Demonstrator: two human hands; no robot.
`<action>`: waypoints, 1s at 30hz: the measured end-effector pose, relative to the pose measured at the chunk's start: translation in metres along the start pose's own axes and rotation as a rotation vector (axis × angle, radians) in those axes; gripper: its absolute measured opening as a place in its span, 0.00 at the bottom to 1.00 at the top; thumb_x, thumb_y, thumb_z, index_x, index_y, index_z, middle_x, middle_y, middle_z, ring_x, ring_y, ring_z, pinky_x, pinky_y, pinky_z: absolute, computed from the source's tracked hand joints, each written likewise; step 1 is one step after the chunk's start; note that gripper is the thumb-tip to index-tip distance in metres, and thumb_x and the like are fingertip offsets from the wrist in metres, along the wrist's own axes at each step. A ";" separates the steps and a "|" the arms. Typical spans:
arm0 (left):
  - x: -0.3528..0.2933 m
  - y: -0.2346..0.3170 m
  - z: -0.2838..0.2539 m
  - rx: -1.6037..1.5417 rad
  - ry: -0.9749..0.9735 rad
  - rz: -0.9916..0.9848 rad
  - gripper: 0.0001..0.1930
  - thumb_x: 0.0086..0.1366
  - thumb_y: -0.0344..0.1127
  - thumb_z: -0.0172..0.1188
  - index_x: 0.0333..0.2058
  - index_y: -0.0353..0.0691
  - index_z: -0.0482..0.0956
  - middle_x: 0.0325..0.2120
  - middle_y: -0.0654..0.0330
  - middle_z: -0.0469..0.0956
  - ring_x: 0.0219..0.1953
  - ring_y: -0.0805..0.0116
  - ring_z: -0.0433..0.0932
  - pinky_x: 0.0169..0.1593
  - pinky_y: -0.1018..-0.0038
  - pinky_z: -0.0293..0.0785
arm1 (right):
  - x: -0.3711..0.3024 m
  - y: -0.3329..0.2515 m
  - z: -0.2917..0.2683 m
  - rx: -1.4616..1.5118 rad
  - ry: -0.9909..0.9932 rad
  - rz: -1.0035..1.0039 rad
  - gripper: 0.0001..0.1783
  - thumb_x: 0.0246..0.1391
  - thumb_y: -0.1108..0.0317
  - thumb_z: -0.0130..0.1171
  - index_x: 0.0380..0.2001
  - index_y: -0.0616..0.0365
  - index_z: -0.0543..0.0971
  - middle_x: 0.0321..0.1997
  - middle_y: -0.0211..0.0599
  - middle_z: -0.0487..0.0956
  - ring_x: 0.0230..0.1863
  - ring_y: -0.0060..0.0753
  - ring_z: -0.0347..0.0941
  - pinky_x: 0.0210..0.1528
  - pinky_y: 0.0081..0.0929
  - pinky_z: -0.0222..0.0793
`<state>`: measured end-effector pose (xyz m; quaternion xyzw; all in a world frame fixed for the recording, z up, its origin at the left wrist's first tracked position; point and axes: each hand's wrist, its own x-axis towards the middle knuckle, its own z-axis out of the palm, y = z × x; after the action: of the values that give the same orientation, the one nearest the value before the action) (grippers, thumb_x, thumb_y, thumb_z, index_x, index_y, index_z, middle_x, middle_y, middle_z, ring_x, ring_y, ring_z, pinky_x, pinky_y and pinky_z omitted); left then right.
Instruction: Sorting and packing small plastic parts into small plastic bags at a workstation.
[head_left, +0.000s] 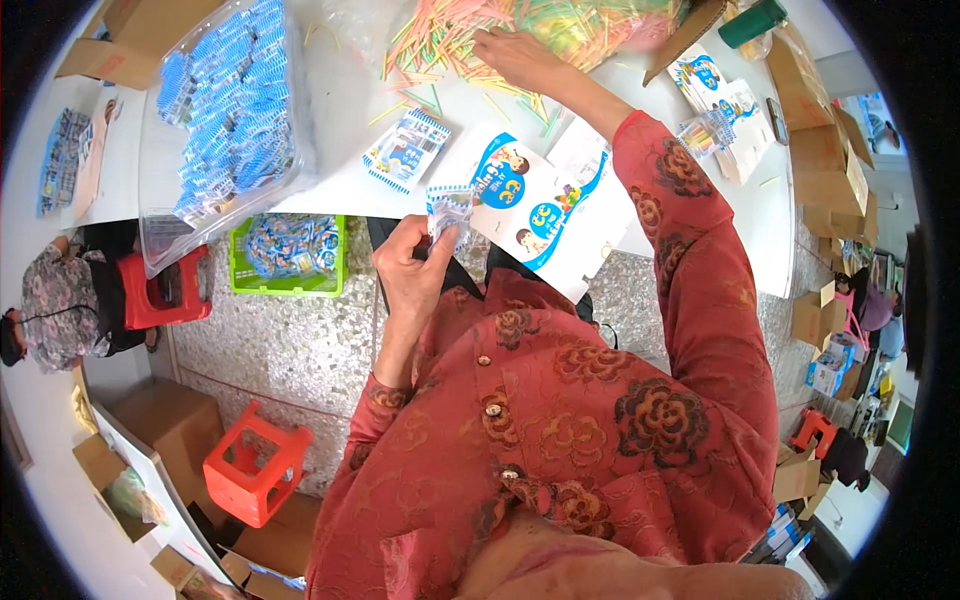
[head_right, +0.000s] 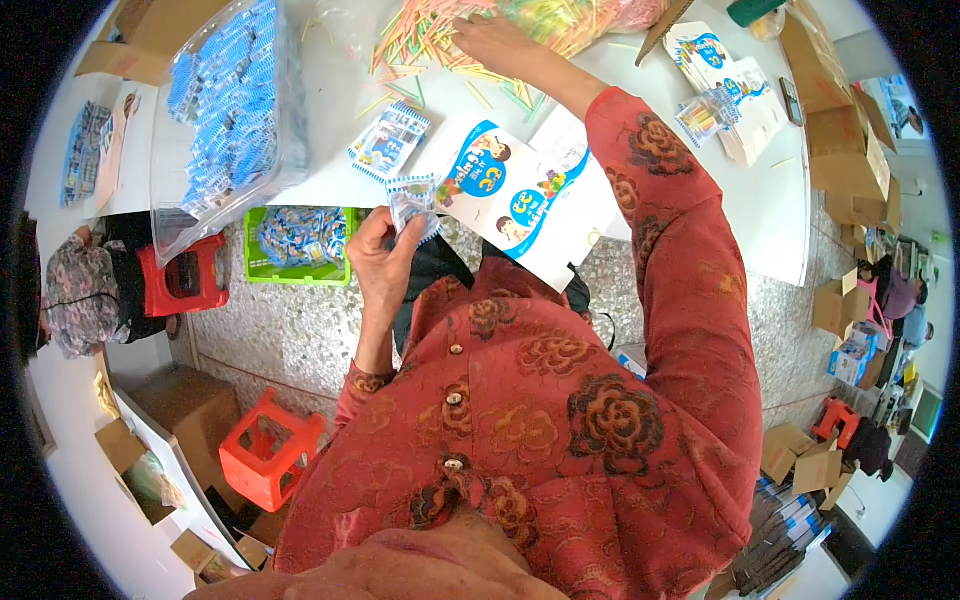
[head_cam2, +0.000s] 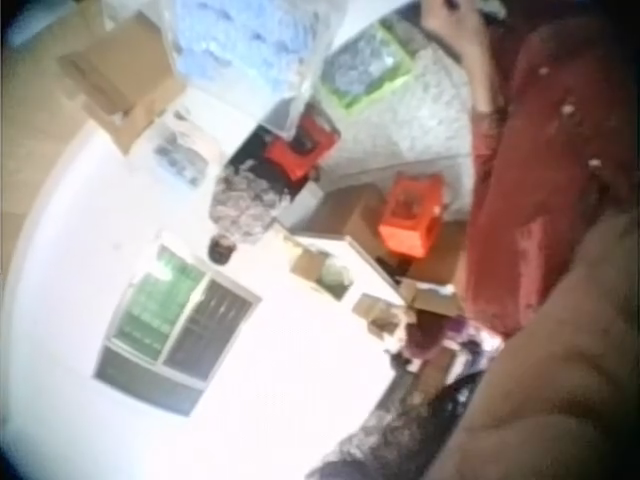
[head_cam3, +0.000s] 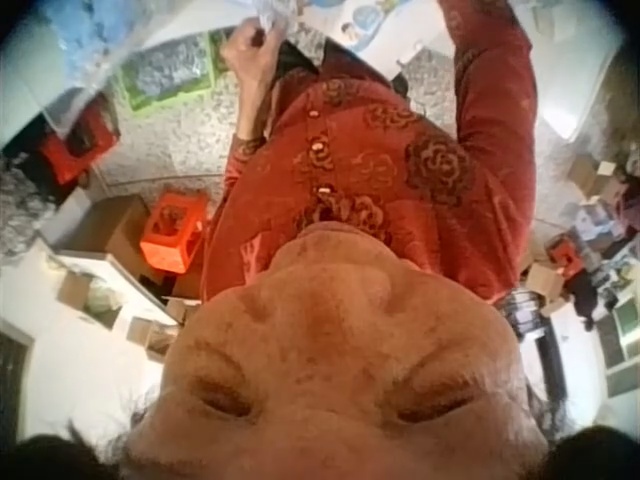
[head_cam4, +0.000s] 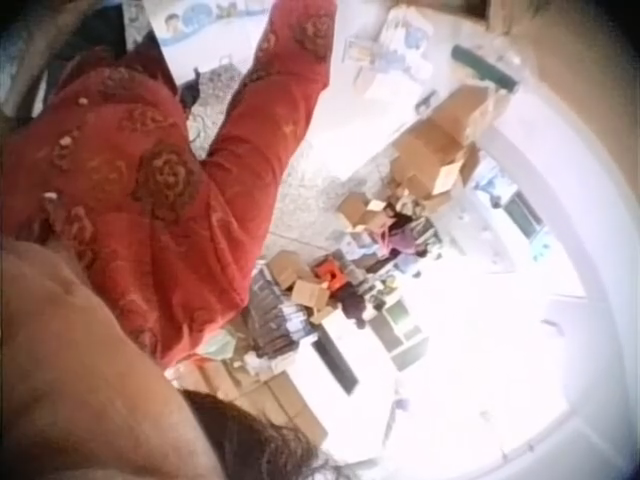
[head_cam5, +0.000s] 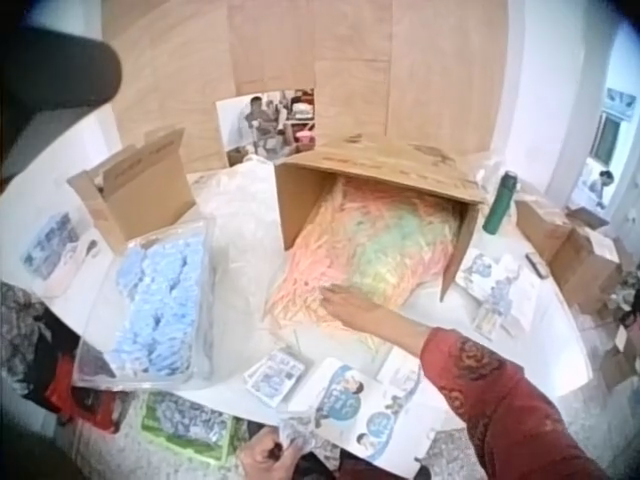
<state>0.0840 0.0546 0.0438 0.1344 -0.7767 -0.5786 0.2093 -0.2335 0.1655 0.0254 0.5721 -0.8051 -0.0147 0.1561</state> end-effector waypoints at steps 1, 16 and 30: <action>0.000 0.003 0.000 0.010 0.000 0.000 0.06 0.51 0.27 0.65 0.26 0.31 0.77 0.18 0.63 0.73 0.19 0.79 0.66 0.24 0.81 0.62 | -0.003 -0.001 -0.002 -0.008 0.013 -0.013 0.10 0.43 0.79 0.50 0.33 0.63 0.72 0.41 0.39 0.72 0.44 0.41 0.71 0.39 0.35 0.71; 0.000 0.007 0.001 0.009 -0.035 -0.003 0.06 0.51 0.27 0.65 0.26 0.32 0.77 0.18 0.63 0.73 0.20 0.81 0.65 0.24 0.81 0.61 | -0.010 -0.028 -0.015 0.228 -0.165 0.247 0.08 0.43 0.78 0.51 0.30 0.64 0.76 0.29 0.46 0.76 0.35 0.49 0.76 0.36 0.38 0.73; -0.002 0.006 0.000 -0.013 -0.032 -0.011 0.06 0.52 0.26 0.64 0.27 0.31 0.78 0.20 0.62 0.75 0.21 0.80 0.68 0.26 0.82 0.64 | 0.022 -0.071 -0.020 0.068 -0.381 0.310 0.09 0.39 0.79 0.58 0.29 0.63 0.80 0.33 0.47 0.80 0.38 0.42 0.78 0.37 0.33 0.75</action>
<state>0.0860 0.0576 0.0495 0.1282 -0.7756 -0.5868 0.1943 -0.1699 0.1239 0.0354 0.4334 -0.8982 -0.0712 -0.0176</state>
